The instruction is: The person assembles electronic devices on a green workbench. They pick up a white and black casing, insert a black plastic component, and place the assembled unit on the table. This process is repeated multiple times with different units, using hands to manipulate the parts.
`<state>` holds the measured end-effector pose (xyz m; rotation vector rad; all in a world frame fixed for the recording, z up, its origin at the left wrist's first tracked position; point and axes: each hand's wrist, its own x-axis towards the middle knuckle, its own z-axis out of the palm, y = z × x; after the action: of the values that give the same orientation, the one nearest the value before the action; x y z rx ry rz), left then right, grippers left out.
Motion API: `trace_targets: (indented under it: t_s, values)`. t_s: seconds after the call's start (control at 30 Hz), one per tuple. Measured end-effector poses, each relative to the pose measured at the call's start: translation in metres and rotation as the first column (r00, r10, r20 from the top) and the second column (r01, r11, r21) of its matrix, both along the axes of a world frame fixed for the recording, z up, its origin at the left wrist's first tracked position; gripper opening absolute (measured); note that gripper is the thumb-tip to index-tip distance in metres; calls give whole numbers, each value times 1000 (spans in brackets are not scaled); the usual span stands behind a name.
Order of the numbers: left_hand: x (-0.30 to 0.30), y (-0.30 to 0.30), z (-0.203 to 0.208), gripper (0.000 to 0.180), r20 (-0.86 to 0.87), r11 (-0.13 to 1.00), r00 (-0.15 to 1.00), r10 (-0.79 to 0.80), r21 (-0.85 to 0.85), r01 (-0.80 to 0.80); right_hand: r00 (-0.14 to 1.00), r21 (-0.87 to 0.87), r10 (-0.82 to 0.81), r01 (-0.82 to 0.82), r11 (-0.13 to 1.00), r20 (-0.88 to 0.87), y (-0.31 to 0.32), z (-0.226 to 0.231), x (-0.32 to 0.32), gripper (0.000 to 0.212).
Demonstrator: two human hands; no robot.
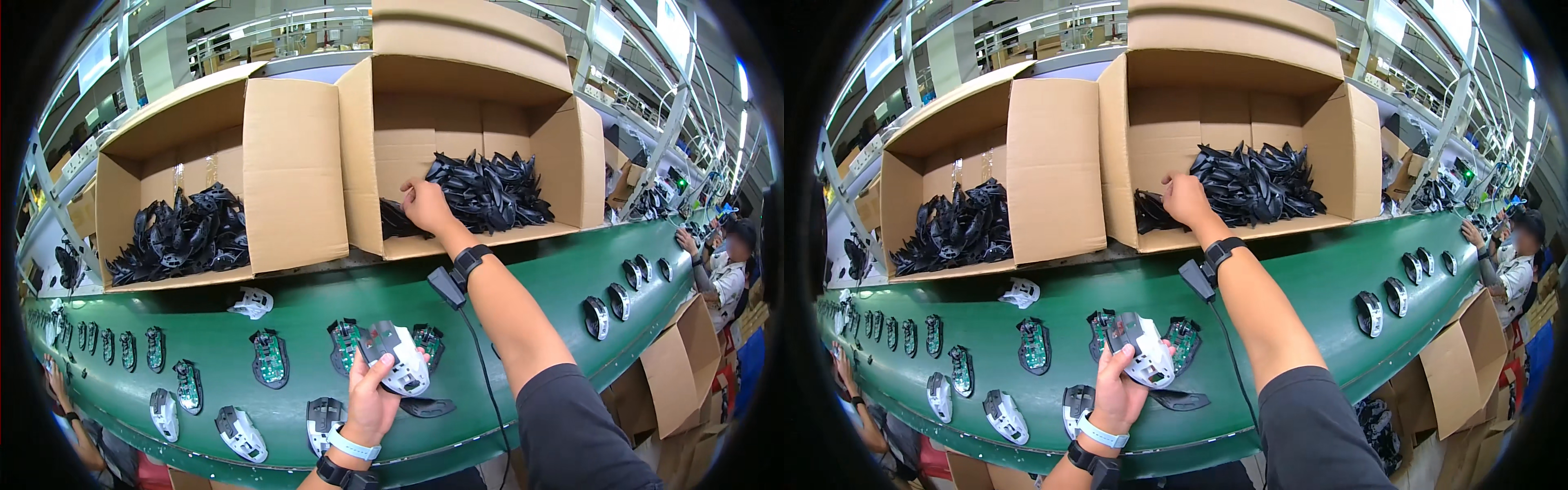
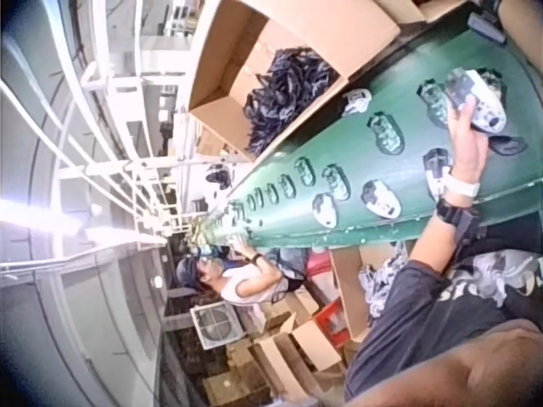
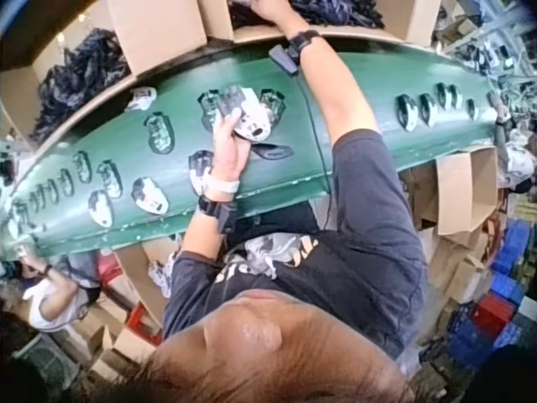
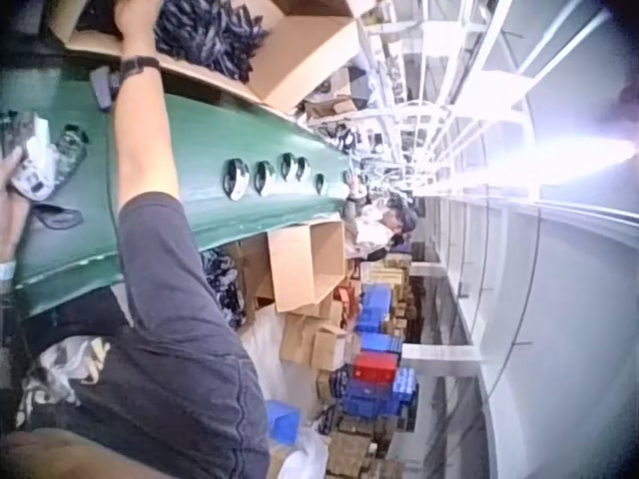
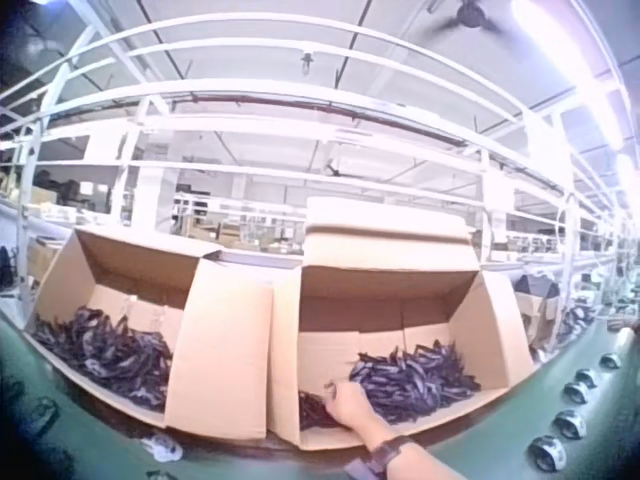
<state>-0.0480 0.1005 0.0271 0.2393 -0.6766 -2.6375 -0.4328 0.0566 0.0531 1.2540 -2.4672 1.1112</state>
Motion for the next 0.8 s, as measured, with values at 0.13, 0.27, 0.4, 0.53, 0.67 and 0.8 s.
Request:
trace_targets:
  t_s: [0.13, 0.27, 0.4, 0.53, 0.67, 0.8]
  values:
    - [-3, -1, 4, 43, -7, 1000, 1000, 23, -19, -23, 980, 175, 100, -69, 982, -172, 8, -12, 8, 51]
    - [1, 0, 7, 43, -4, 999, 999, 40, -10, -40, 991, 353, 46, 0, 936, -123, -1, -3, 20, 39]
    - [1, 2, 4, 42, -23, 1000, 1000, -8, -26, 8, 994, 130, -9, 23, 991, -110, 8, 7, 11, 25]
    - [1, 4, 10, 41, 12, 1000, 1000, -14, -17, 14, 977, -131, 31, -59, 990, -211, 39, 29, 18, 20]
    - [6, -4, 1, 49, 2, 999, 999, 54, -7, -54, 810, -485, 479, -286, 826, 338, 102, 56, 92, 14]
    - [3, -1, 4, 54, -35, 999, 998, 46, -10, -46, 470, -658, 686, -257, 708, 555, 180, 39, 186, 16]
